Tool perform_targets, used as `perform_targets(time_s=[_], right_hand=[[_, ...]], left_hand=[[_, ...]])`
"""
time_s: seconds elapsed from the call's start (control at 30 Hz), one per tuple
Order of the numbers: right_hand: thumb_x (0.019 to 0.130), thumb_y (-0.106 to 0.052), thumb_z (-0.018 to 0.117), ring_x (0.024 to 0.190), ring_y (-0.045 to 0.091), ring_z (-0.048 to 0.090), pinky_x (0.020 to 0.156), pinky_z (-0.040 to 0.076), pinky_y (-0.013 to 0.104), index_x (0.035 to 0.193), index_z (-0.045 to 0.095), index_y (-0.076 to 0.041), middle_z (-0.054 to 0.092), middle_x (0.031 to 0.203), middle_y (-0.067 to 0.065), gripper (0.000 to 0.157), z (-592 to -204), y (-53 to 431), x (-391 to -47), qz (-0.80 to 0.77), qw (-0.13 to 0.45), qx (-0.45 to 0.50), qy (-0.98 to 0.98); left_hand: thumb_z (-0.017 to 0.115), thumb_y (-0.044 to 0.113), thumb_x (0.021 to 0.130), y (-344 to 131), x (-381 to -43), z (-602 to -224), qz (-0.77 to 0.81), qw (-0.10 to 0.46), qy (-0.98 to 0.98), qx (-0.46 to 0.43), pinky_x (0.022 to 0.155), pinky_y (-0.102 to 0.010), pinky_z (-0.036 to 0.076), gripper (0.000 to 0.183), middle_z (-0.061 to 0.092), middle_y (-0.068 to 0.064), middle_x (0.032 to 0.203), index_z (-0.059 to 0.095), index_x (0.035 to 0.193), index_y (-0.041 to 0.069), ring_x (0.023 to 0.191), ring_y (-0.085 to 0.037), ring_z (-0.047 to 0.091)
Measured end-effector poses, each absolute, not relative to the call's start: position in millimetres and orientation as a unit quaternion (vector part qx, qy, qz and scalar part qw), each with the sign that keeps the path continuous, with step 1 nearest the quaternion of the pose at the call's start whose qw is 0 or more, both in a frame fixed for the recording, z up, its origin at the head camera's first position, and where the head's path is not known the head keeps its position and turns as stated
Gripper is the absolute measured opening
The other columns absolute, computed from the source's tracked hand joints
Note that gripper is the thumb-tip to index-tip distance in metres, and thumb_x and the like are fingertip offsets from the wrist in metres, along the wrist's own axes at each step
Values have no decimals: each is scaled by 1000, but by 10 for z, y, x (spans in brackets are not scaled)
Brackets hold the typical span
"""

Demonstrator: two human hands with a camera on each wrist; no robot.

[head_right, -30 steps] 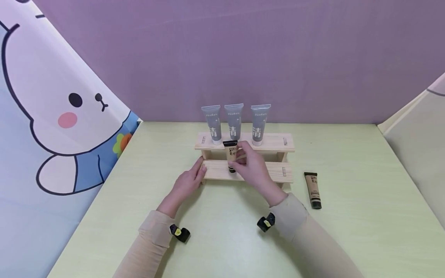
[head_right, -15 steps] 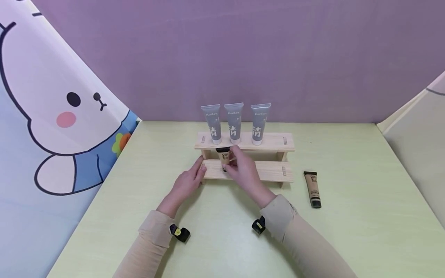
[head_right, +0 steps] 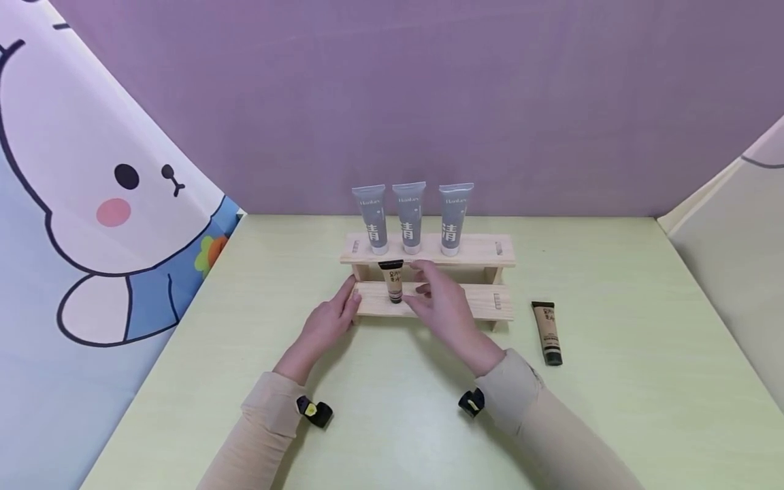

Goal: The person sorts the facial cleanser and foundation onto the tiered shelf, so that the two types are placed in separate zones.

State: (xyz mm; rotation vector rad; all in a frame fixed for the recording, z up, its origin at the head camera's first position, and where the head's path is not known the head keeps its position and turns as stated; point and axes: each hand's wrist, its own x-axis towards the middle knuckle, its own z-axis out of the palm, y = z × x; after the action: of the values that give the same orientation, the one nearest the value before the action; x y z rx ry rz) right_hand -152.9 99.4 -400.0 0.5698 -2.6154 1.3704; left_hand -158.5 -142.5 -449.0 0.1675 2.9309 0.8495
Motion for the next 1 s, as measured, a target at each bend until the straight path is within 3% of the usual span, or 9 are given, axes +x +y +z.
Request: perform_targets(time_s=[0.23, 0.43, 0.6, 0.9, 1.0], right_hand=[[84, -3, 75, 90, 29, 69, 79, 56, 40, 127, 56, -1, 65, 110, 18, 47, -3889, 1315, -1393, 446, 86, 195, -869], [84, 1, 74, 88, 29, 69, 77, 56, 40, 123, 59, -1, 65, 107, 16, 42, -3882, 1649, -1305, 412, 107, 187, -885], [84, 1, 74, 84, 27, 70, 70, 57, 31, 123, 60, -2, 66, 103, 14, 42, -3891, 1910, -1221, 392, 118, 167, -897], [86, -6, 74, 86, 32, 69, 71, 50, 13, 122, 59, -2, 67, 104, 19, 39, -3948, 2262, -1082, 368, 112, 123, -915], [85, -3, 74, 86, 35, 69, 66, 50, 15, 123, 59, -1, 66, 104, 21, 41, -3960, 2384, -1058, 353, 112, 116, -922]], left_hand=[[28, 49, 105, -1433, -1577, -4493, 281, 47, 957, 51, 86, -54, 49, 58, 63, -26, 120, 20, 157, 25, 101, -44, 64], [28, 49, 105, -1431, -1574, -4485, 284, 50, 956, 51, 88, -54, 48, 59, 62, -26, 121, 19, 157, 25, 102, -44, 63], [29, 49, 105, -1431, -1578, -4482, 283, 55, 956, 49, 89, -54, 48, 58, 61, -25, 124, 19, 157, 25, 104, -44, 62], [28, 51, 104, -1437, -1596, -4495, 283, 63, 956, 42, 91, -56, 46, 59, 59, -25, 127, 18, 157, 28, 108, -45, 60], [28, 51, 104, -1431, -1602, -4499, 281, 61, 957, 44, 90, -57, 46, 59, 60, -26, 126, 19, 157, 27, 107, -46, 60]])
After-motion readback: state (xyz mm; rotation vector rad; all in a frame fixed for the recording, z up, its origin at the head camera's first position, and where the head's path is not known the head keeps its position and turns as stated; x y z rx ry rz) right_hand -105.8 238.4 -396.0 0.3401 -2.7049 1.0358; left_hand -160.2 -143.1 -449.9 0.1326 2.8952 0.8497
